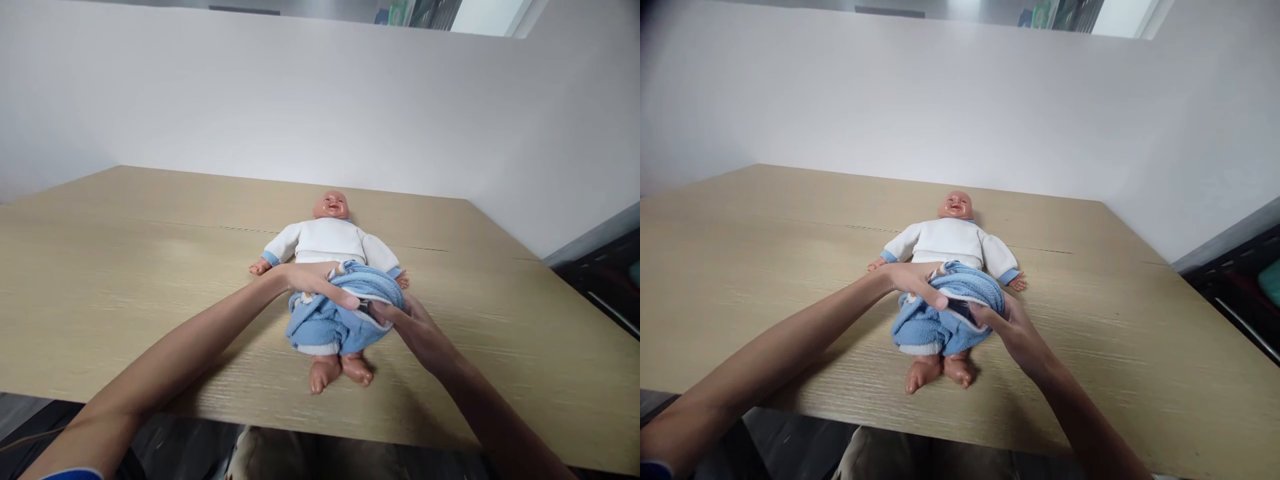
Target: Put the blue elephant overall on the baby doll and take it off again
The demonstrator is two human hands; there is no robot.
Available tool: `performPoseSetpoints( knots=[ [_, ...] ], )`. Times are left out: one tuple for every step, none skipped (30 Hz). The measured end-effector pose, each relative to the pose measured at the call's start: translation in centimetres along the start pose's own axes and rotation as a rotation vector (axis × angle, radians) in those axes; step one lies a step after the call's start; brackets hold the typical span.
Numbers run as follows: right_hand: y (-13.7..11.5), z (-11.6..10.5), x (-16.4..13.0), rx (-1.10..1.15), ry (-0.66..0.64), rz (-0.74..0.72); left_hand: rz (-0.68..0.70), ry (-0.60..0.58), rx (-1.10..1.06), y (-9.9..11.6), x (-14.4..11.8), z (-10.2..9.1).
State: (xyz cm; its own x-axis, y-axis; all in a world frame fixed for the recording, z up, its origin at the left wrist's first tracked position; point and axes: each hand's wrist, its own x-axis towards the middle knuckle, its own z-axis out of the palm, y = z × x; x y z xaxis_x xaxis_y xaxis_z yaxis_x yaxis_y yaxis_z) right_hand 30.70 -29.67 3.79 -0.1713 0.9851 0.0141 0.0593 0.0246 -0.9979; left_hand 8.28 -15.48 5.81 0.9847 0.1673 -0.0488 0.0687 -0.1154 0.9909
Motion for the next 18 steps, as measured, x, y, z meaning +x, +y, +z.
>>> performPoseSetpoints(
  knots=[
    [-0.3,0.8,-0.6,-0.034,0.083,-0.007,0.016,-0.009,0.061,0.4,0.2,0.2],
    [-0.5,1.6,-1.3,-0.073,0.163,-0.005,0.02,-0.01,0.126,0.8,0.4,0.4],
    [-0.6,2.6,-2.0,-0.116,0.24,0.003,0.009,0.002,0.194,1.1,0.5,0.6],
    [-0.7,3.6,-2.8,-0.159,0.315,0.015,-0.014,0.024,0.263,1.4,0.6,0.7],
    [-0.6,4.8,-3.6,-0.201,0.387,0.027,-0.044,0.048,0.329,1.6,0.6,0.8],
    [-0.5,6.0,-4.4,-0.238,0.452,0.035,-0.073,0.059,0.389,1.7,0.5,0.9],
    [-0.2,7.2,-5.3,-0.271,0.506,0.038,-0.099,0.048,0.439,1.9,0.5,1.1],
    [0.1,8.3,-6.0,-0.304,0.549,0.037,-0.117,0.011,0.473,2.1,0.4,1.3],
    [0.5,9.3,-6.8,-0.332,0.575,0.033,-0.126,-0.044,0.495,2.3,0.3,1.6],
    [0.9,10.1,-7.5,-0.356,0.59,0.03,-0.128,-0.094,0.519,2.5,0.2,2.0],
    [1.3,10.7,-8.0,-0.381,0.604,0.029,-0.131,-0.121,0.555,2.8,0.2,2.3],
    [1.6,11.1,-8.5,-0.408,0.618,0.029,-0.137,-0.126,0.605,3.0,0.1,2.8],
    [2.0,11.2,-8.9,-0.439,0.641,0.033,-0.153,-0.114,0.667,3.3,0.1,3.2],
    [2.4,11.2,-9.3,-0.478,0.681,0.04,-0.18,-0.091,0.734,3.4,0.1,3.6],
    [2.8,11.0,-9.5,-0.524,0.731,0.053,-0.217,-0.069,0.798,3.5,0.0,4.1],
    [3.2,10.8,-9.7,-0.574,0.782,0.07,-0.26,-0.053,0.852,3.6,0.0,4.5],
    [3.6,10.5,-9.9,-0.627,0.819,0.087,-0.304,-0.04,0.896,3.6,0.0,5.0],
    [4.0,10.3,-10.1,-0.679,0.845,0.105,-0.341,-0.027,0.934,3.6,0.0,5.4]
  ],
)
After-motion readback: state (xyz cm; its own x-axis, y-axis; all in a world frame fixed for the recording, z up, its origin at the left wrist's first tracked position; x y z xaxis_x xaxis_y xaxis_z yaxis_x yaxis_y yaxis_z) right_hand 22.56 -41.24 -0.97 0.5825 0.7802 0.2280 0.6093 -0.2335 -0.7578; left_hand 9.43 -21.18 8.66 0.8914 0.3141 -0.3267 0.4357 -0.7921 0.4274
